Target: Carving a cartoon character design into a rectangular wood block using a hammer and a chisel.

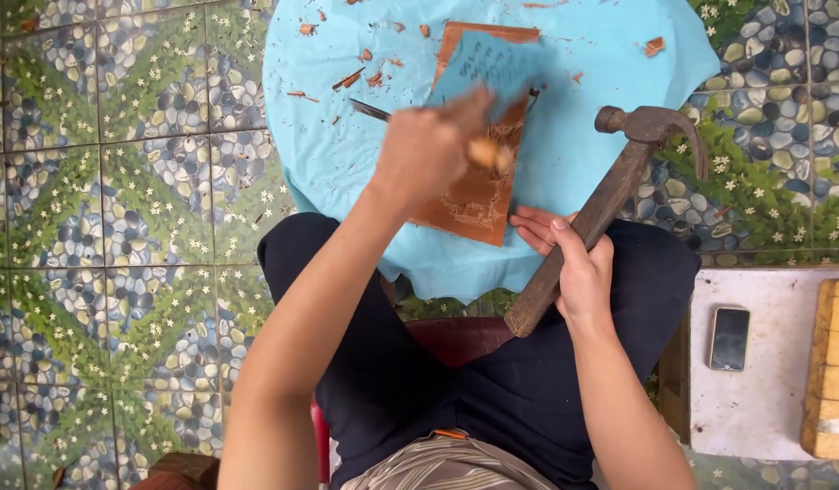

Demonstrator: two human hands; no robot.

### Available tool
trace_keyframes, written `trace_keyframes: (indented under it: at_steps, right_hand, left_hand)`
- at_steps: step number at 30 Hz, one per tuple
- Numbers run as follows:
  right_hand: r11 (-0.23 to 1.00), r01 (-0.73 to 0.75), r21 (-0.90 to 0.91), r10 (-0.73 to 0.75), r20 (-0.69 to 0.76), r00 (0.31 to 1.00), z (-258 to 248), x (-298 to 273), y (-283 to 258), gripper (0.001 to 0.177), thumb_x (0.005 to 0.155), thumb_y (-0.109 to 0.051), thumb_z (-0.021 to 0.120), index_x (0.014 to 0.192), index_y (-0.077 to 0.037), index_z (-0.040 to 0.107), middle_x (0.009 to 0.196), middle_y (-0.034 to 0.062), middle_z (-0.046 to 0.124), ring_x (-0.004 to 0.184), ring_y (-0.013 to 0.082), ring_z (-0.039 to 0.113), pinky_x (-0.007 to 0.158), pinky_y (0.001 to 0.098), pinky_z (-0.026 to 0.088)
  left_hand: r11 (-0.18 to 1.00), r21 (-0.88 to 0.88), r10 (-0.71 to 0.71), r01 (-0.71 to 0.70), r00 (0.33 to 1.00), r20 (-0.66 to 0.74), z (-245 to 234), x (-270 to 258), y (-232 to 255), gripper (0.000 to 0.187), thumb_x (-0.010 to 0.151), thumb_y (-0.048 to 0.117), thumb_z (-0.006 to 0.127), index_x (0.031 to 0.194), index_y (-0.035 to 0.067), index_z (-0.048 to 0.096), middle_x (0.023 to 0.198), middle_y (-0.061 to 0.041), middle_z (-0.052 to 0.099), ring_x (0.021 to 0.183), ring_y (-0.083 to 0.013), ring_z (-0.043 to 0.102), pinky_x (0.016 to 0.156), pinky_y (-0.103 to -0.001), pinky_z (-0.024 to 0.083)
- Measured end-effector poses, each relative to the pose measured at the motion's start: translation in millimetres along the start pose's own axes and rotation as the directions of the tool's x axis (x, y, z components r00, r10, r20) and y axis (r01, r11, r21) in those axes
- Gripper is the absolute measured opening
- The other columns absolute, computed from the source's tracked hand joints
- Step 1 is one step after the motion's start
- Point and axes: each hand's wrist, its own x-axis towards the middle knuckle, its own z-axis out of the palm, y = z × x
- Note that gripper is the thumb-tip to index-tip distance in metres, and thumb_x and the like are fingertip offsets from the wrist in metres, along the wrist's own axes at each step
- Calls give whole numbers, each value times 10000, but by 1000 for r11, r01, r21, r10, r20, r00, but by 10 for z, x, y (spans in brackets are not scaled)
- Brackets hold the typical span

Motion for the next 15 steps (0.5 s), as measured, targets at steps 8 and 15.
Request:
trace_keyframes:
  at_steps: [8, 15]
  right_hand:
    - [997, 16, -72, -21, -76, 997, 131, -33, -80, 275, 1009, -136, 640, 823, -8, 483, 979, 304, 679, 1014, 439, 741, 912, 571, 638]
    - [999, -8, 41, 9, -14, 1000, -73, 24, 77, 267, 1023, -67, 594, 797, 23, 481, 1091, 449, 644, 1088, 545, 682, 968, 669, 590]
  left_hand:
    - [984, -145, 138, -104, 957, 255, 39, -209, 212, 229, 887, 88, 606, 1036, 69, 778, 1111, -145, 777, 626, -362, 754, 559, -457, 622]
    - [1000, -10, 2, 0, 981, 193, 23, -70, 363, 405, 863, 19, 624, 1259, -37, 687, 1289, -311, 667, 564, -276, 747, 564, -435, 644]
